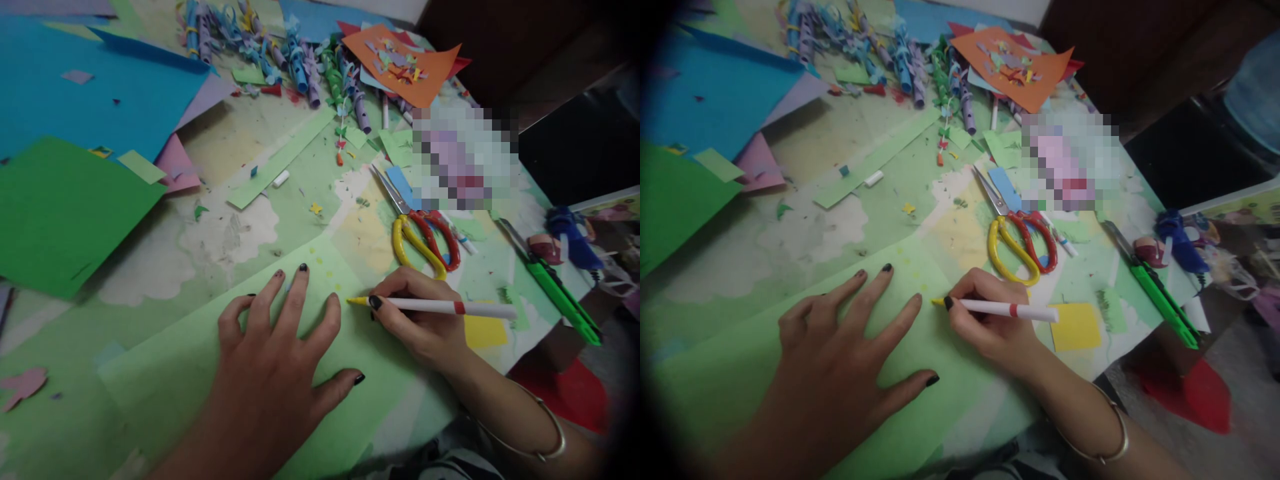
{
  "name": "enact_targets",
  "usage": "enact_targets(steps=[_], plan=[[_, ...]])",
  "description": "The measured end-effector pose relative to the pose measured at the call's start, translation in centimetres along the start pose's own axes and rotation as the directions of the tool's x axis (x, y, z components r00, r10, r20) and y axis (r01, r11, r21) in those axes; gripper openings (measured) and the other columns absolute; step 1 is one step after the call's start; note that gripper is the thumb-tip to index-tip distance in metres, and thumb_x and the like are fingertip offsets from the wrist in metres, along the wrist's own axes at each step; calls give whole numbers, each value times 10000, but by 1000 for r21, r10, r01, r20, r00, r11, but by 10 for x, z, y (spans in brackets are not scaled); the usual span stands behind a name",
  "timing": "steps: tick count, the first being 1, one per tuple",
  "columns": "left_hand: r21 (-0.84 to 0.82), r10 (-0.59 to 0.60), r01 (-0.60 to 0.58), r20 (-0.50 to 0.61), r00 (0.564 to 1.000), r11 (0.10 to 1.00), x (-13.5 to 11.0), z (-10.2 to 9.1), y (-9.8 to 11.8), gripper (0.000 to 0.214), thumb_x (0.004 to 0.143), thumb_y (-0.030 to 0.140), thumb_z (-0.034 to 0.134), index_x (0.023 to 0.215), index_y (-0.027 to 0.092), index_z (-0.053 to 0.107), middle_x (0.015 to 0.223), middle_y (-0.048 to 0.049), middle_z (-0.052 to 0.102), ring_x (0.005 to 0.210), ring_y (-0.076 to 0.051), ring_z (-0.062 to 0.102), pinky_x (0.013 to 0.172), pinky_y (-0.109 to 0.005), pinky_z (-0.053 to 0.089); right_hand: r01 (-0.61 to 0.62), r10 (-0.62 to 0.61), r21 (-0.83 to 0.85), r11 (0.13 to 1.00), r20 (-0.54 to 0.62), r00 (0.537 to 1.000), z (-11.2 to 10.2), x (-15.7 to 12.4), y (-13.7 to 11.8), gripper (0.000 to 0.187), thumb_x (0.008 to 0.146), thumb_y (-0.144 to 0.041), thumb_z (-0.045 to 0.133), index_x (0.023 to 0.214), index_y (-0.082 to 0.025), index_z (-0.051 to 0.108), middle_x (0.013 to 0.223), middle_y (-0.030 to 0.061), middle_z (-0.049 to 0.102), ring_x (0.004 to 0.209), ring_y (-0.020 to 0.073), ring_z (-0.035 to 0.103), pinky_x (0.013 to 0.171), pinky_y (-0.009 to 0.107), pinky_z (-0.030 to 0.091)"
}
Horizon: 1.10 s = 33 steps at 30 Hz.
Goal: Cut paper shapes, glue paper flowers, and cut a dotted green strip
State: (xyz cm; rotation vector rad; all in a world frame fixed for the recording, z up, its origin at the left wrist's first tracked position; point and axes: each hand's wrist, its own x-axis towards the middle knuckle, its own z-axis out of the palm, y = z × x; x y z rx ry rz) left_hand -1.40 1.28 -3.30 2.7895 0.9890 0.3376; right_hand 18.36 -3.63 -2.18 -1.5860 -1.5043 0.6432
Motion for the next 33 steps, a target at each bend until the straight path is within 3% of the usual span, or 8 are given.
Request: enact_targets(steps=[15, 33], plan=[[8, -7, 7, 9, 1000, 1000, -1, -1, 0, 548, 815, 674, 468, 1208, 314, 596, 1418, -180, 463, 1242, -424, 448, 895, -574, 311, 49, -49, -62, 997, 1, 999, -1, 1, -2, 132, 740, -74, 554, 674, -189, 543, 548, -42, 540, 444, 64, 430, 413, 206, 327], [4, -5, 5, 4, 1000, 1000, 1, 1, 1, 552, 795, 681, 495, 1205, 325, 593, 1417, -175, 465, 1237, -426, 452, 893, -576, 314, 23, -23, -49, 999, -6, 1000, 0, 0, -1, 131, 772, -80, 572, 694, -184, 556, 575, -42, 551, 457, 58, 437, 420, 199, 333]])
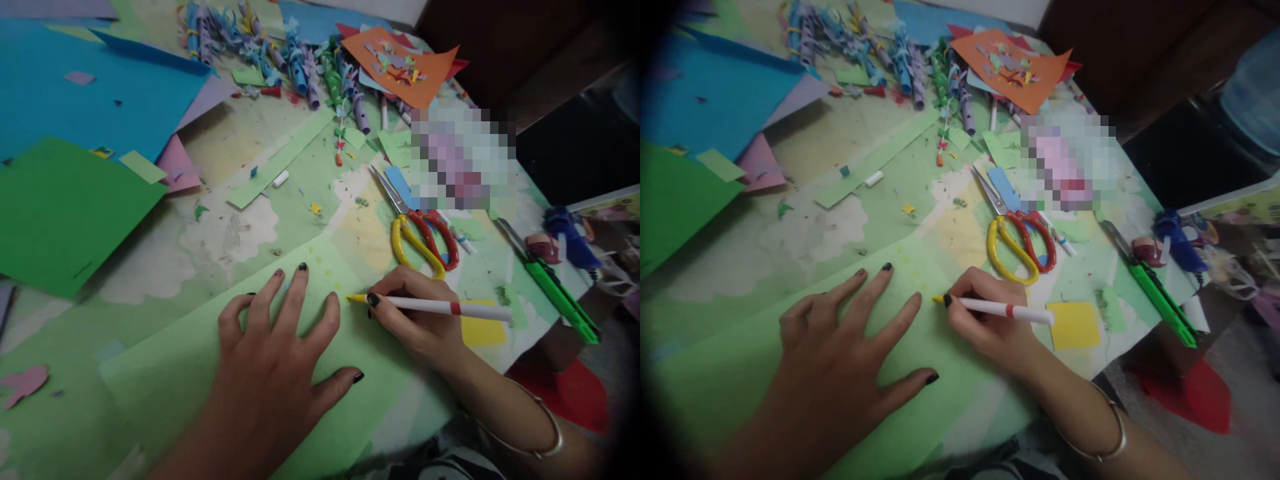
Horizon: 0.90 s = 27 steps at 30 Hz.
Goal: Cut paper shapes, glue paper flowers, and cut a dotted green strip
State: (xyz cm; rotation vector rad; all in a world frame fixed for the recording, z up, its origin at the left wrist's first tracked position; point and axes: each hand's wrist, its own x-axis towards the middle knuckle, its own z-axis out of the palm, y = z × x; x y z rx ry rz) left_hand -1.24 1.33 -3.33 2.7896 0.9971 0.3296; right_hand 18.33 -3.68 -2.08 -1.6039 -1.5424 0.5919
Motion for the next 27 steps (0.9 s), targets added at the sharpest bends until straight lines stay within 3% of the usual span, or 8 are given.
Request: enact_targets(steps=[11, 17, 27], plan=[[3, 7, -7, -9, 1000, 1000, -1, -1, -1, 550, 803, 677, 486, 1203, 316, 599, 1415, -178, 465, 1235, -433, 454, 889, -571, 317, 17, -17, 11, 1000, 20, 1000, -1, 0, -1, 125, 758, -89, 572, 676, -184, 561, 541, -40, 559, 438, 63, 444, 407, 203, 335], [6, 7, -7, 0, 1000, 1000, 0, -1, 0, 550, 807, 677, 478, 1204, 316, 596, 1414, -183, 465, 1232, -435, 456, 884, -575, 316, -98, 103, 103, 990, -45, 994, 1, -2, 3, 127, 763, -74, 576, 700, -185, 570, 565, -37, 564, 444, 68, 443, 397, 208, 323], [10, 13, -13, -12, 1000, 1000, -1, 1, -1, 559, 804, 686, 473, 1205, 314, 594, 1411, -183, 467, 1236, -423, 450, 886, -572, 308, -5, 5, 19, 1000, -16, 1000, 0, -1, 1, 150, 764, -53, 575, 688, -179, 547, 575, -51, 537, 467, 48, 426, 432, 190, 324]])
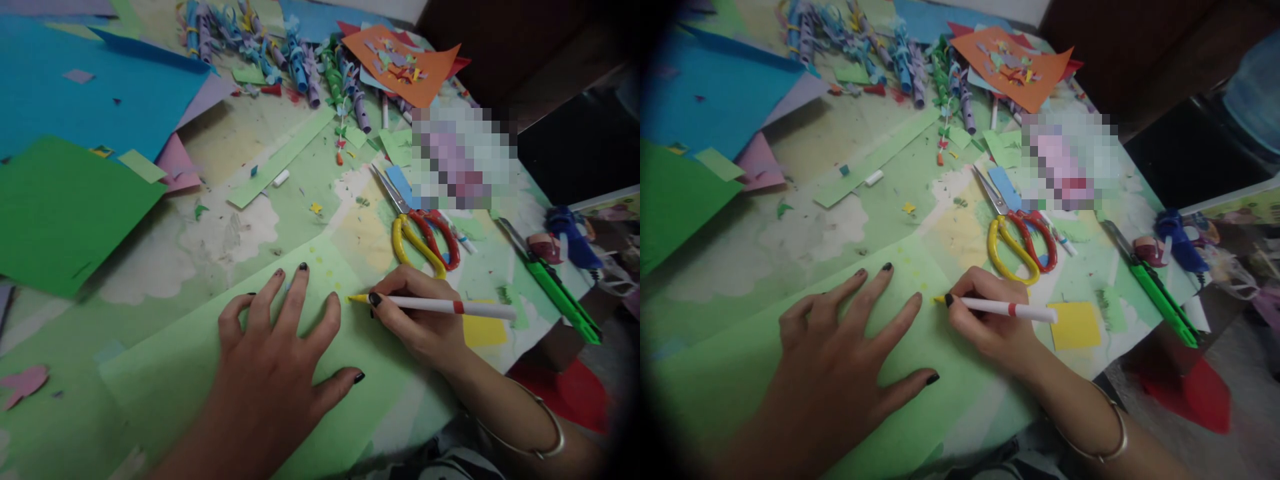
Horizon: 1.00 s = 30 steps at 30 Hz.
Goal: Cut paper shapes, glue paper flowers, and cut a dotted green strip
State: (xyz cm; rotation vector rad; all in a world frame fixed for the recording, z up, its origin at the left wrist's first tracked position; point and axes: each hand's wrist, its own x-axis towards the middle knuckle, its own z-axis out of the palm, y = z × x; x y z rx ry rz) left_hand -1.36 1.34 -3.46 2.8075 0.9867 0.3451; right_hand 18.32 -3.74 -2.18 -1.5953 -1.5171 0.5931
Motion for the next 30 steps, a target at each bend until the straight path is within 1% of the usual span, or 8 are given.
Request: enact_targets(steps=[12, 16, 20, 22, 24, 26, 28, 30], plan=[[-16, -5, 5, -29, 1000, 1000, 2, -1, 2, 551, 774, 668, 535, 1168, 295, 633, 1387, -202, 492, 1210, -444, 473, 865, -580, 321, 43, -43, 6, 999, 35, 998, 0, 2, -1, 112, 779, -77, 591, 707, -162, 582, 573, -35, 582, 462, 44, 461, 431, 178, 346], [-11, 4, -4, -29, 1000, 1000, 2, 0, 1, 559, 782, 677, 515, 1177, 298, 626, 1385, -199, 496, 1205, -440, 479, 861, -581, 325, 17, -18, 26, 1000, 48, 999, -1, 1, -1, 115, 771, -72, 586, 700, -162, 582, 561, -36, 574, 460, 48, 456, 426, 184, 341], [-11, -3, 3, -36, 999, 1000, 1, 0, 1, 555, 777, 673, 526, 1168, 293, 632, 1376, -203, 503, 1199, -446, 482, 856, -588, 331, -2, 0, 32, 999, 36, 999, -1, 0, 1, 128, 753, -62, 587, 691, -173, 570, 564, -47, 545, 465, 48, 440, 427, 187, 332], [-15, -5, 4, -41, 999, 1000, 2, -1, 2, 548, 772, 668, 539, 1155, 290, 639, 1371, -205, 507, 1194, -450, 485, 852, -591, 335, -50, 50, 75, 996, 1, 999, -1, -1, 3, 122, 767, -81, 596, 700, -181, 572, 576, -45, 545, 472, 54, 443, 423, 191, 329], [-16, 2, -2, -43, 999, 1000, 2, -2, 2, 552, 768, 672, 543, 1153, 289, 641, 1371, -209, 505, 1189, -453, 489, 846, -593, 342, -132, 145, 193, 972, -55, 988, 0, -4, 5, 102, 808, -131, 604, 729, -191, 579, 578, -42, 555, 467, 60, 446, 411, 195, 323], [-15, 5, -5, -45, 999, 1000, 3, -3, 2, 552, 763, 670, 554, 1149, 285, 643, 1363, -216, 508, 1188, -456, 490, 839, -594, 350, -183, 230, 327, 927, -111, 967, 1, -7, 7, 88, 843, -184, 611, 758, -200, 590, 575, -41, 568, 462, 64, 451, 404, 195, 323], [-11, 13, -14, -61, 998, 1000, 3, -3, 3, 535, 767, 649, 570, 1135, 269, 650, 1330, -220, 533, 1182, -450, 498, 834, -585, 362, -167, 253, 411, 896, -164, 953, 2, -9, 9, 88, 855, -214, 619, 770, -203, 604, 585, -38, 585, 464, 63, 456, 404, 192, 327], [-7, 51, -52, -98, 994, 999, 2, -2, 4, 482, 799, 599, 572, 1108, 240, 659, 1271, -213, 580, 1155, -423, 528, 831, -561, 375, -109, 225, 433, 895, -228, 947, 1, -10, 9, 94, 864, -230, 616, 775, -202, 627, 603, -30, 599, 473, 62, 457, 406, 191, 327]])
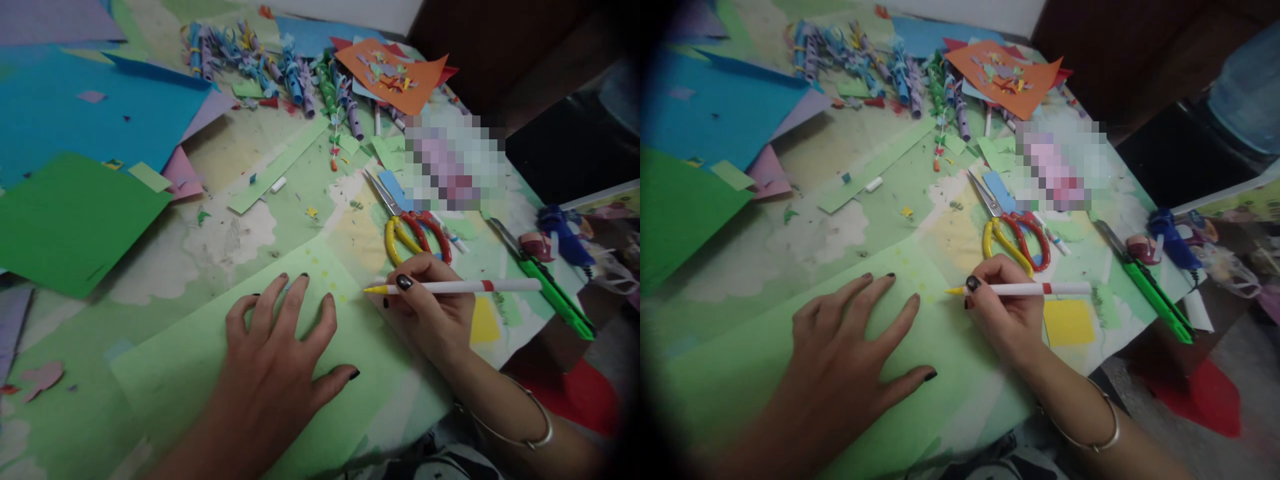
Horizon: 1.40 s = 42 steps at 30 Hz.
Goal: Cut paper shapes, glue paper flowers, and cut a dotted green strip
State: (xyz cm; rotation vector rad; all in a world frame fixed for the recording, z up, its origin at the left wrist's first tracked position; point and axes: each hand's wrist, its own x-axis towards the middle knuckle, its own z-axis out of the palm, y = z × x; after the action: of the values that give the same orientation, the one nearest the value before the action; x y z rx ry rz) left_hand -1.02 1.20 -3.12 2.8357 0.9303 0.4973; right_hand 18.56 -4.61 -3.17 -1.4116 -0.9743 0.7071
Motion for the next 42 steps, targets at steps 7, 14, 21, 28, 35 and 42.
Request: enact_targets(steps=[7, 14, 21, 28, 35, 42], plan=[[15, 198, -198, -125, 972, 980, -6, 6, 4, 327, 913, 401, 514, 1036, 140, 669, 1102, -151, 692, 1059, -314, 614, 849, -487, 393, 82, -78, -239, 968, 26, 997, -8, -8, -13, 132, 867, -181, 587, 910, -224, 704, 721, -4, 662, 569, 85, 556, 489, 204, 419], [-37, 181, -182, -30, 983, 983, -13, 0, 9, 494, 877, 449, 491, 1179, 78, 617, 1228, -208, 624, 1168, -380, 541, 897, -557, 378, 34, 31, -350, 936, 178, 984, -11, -17, -16, 68, 793, -138, 597, 812, -193, 633, 613, -26, 617, 464, 77, 495, 412, 193, 366], [-93, 134, -128, 62, 989, 987, -20, -1, 14, 751, 757, 699, 503, 1273, 157, 563, 1339, -235, 515, 1286, -432, 401, 1012, -663, 251, 89, -2, -360, 928, 235, 972, -4, -15, -11, 79, 767, -135, 624, 768, -191, 569, 610, -32, 602, 478, 73, 496, 428, 184, 375], [-60, 158, -153, 94, 983, 986, -20, 0, 15, 939, 643, 810, 521, 1295, 135, 538, 1350, -275, 474, 1281, -476, 379, 1018, -676, 227, 156, -57, -353, 922, 277, 959, -5, -13, -8, 237, 813, -167, 598, 628, -193, 453, 574, -29, 531, 518, 84, 455, 475, 226, 347], [-66, 146, -141, 84, 986, 988, -21, 4, 15, 942, 629, 807, 528, 1290, 136, 538, 1350, -270, 470, 1275, -475, 379, 1023, -668, 208, 94, 9, -349, 932, 281, 960, -5, -10, -7, 170, 799, -154, 607, 681, -192, 490, 572, -55, 497, 479, 61, 402, 433, 206, 302], [-66, 151, -146, 82, 985, 987, -22, 4, 15, 902, 664, 781, 517, 1284, 126, 543, 1334, -268, 478, 1280, -465, 364, 1027, -666, 193, 135, -44, -353, 926, 252, 967, -5, -11, -5, 279, 806, -155, 600, 598, -198, 419, 521, -54, 463, 478, 71, 401, 450, 223, 317]])
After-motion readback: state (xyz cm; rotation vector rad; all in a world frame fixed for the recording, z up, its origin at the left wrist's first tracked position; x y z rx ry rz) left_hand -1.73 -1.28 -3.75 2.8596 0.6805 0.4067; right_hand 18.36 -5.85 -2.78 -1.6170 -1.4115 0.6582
